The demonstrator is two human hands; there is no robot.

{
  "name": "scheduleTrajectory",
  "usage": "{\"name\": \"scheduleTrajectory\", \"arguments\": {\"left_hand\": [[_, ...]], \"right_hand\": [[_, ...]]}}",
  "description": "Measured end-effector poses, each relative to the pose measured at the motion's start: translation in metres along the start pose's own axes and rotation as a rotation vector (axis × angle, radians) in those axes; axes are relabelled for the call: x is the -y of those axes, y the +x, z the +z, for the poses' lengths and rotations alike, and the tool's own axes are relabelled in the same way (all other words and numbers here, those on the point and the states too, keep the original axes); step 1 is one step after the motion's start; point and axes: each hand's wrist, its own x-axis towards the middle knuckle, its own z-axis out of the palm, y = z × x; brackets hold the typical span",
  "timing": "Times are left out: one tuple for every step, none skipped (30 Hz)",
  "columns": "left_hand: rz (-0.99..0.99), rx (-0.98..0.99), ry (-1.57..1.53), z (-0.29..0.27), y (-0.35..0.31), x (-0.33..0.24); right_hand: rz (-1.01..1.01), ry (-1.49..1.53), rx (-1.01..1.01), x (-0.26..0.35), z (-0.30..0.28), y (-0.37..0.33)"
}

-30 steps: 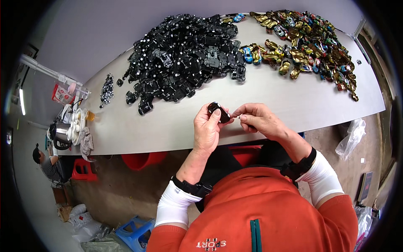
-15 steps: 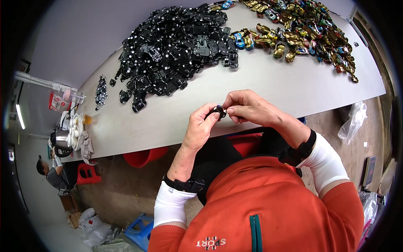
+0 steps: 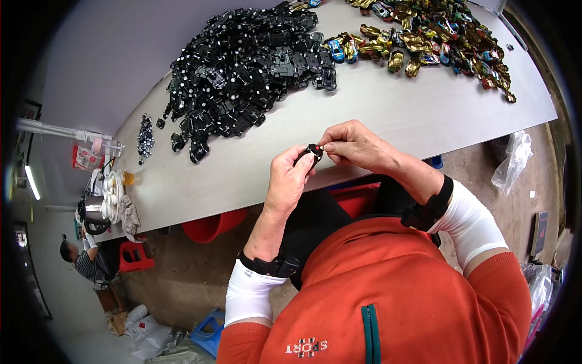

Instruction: The person assembles small toy cars by hand at a table. They pick up a black car chassis and a colored car body, then press the two parts together to form a complete toy car. The person repeats this process with multiple units, placing the finished cars into a pile on the table.

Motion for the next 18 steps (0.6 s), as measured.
{"name": "scheduleTrajectory", "arguments": {"left_hand": [[0.000,-0.006,0.010,0.000,0.000,0.001],[0.000,-0.012,0.020,0.000,0.000,0.002],[-0.001,-0.017,0.030,0.000,0.000,0.002],[0.021,-0.035,0.072,0.001,0.001,0.005],[0.042,-0.054,0.114,0.004,0.001,0.007],[0.063,-0.073,0.156,0.006,0.001,0.009],[0.062,-0.072,0.166,0.007,0.001,0.011],[0.061,-0.071,0.176,0.008,0.001,0.013],[0.060,-0.071,0.186,0.009,0.000,0.015],[0.023,-0.071,0.117,0.010,-0.001,0.015],[-0.013,-0.071,0.048,0.011,-0.003,0.015],[-0.049,-0.070,-0.022,0.011,-0.004,0.016],[-0.075,-0.035,-0.039,0.011,-0.005,0.015],[-0.099,-0.003,-0.056,0.011,-0.006,0.014],[-0.122,0.031,-0.072,0.010,-0.009,0.014],[-0.162,0.113,0.007,0.013,-0.015,0.008],[-0.196,0.241,0.122,0.018,-0.025,0.002],[-0.268,0.420,0.225,0.018,-0.037,0.006]], "right_hand": [[-0.010,-0.035,-0.007,-0.001,0.000,0.001],[-0.020,-0.069,-0.015,-0.001,0.001,0.002],[-0.030,-0.103,-0.022,-0.001,0.002,0.003],[-0.070,-0.219,-0.074,-0.001,0.005,0.003],[-0.109,-0.335,-0.125,0.000,0.008,0.003],[-0.148,-0.451,-0.176,0.001,0.009,0.003],[-0.174,-0.502,-0.201,-0.001,0.010,0.001],[-0.200,-0.552,-0.226,-0.003,0.011,0.000],[-0.226,-0.603,-0.251,-0.005,0.011,-0.001],[-0.130,-0.465,-0.198,-0.002,0.011,-0.003],[-0.035,-0.327,-0.146,0.002,0.008,-0.007],[0.059,-0.189,-0.095,0.004,0.004,-0.010],[0.072,-0.001,-0.079,0.001,-0.001,-0.015],[0.034,0.067,-0.096,-0.004,-0.009,-0.016],[0.014,0.139,-0.157,-0.005,-0.018,-0.020],[-0.007,0.210,-0.220,-0.004,-0.027,-0.023],[-0.019,0.160,-0.289,0.002,-0.039,-0.028],[-0.008,0.168,-0.323,0.003,-0.043,-0.031]]}}
